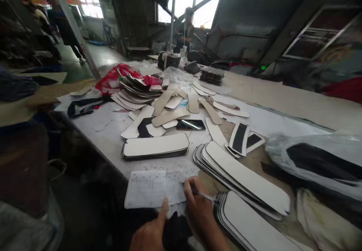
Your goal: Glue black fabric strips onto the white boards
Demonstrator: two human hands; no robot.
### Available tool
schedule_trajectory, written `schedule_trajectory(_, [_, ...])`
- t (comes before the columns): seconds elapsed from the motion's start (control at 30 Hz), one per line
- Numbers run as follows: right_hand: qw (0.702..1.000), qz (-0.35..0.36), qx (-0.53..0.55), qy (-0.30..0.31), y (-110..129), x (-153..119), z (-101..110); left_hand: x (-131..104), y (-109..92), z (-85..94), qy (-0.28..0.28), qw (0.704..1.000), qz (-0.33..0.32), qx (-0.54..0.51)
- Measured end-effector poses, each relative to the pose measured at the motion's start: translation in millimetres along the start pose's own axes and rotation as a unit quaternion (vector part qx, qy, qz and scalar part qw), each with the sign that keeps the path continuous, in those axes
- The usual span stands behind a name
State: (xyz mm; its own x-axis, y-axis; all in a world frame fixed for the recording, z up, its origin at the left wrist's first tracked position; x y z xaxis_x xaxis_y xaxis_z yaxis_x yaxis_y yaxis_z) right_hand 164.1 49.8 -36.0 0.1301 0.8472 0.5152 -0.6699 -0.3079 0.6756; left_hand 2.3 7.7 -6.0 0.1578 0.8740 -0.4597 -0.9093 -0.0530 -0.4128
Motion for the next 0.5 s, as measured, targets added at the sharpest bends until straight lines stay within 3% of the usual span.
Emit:
schedule_trajectory(0.1, [0.999,-0.019,-0.019,-0.020,0.0,1.1,-1.8,0.5,1.8,-3.2,-0.012,1.000,0.007,0.006])
schedule_trajectory(0.3, [0.990,0.103,-0.095,-0.020,-3.3,-0.6,-0.6,0.2,2.1,-5.4,-0.020,1.000,0.007,0.009])
schedule_trajectory(0.4, [0.985,0.127,-0.112,-0.021,-4.4,-0.5,0.3,0.7,1.6,-6.0,-0.019,1.000,0.013,0.009])
schedule_trajectory(0.5, [0.990,0.110,-0.089,-0.012,-3.7,0.4,0.1,1.5,1.7,-6.9,-0.014,1.000,0.015,0.004])
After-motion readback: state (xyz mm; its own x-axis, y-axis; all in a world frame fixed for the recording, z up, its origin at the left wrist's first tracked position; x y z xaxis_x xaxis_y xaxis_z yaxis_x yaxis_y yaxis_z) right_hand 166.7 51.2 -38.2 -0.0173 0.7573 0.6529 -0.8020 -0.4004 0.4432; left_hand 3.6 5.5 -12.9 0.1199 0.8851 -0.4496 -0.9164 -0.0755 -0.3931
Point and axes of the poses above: each hand's wrist, its own x-axis towards the middle knuckle, its own z-axis out of the back of the hand, y = z × x, the point moved 1 cm from there along x, towards the middle knuckle, and after that the axes turned 11 degrees about -y, right-handed, at the moved point
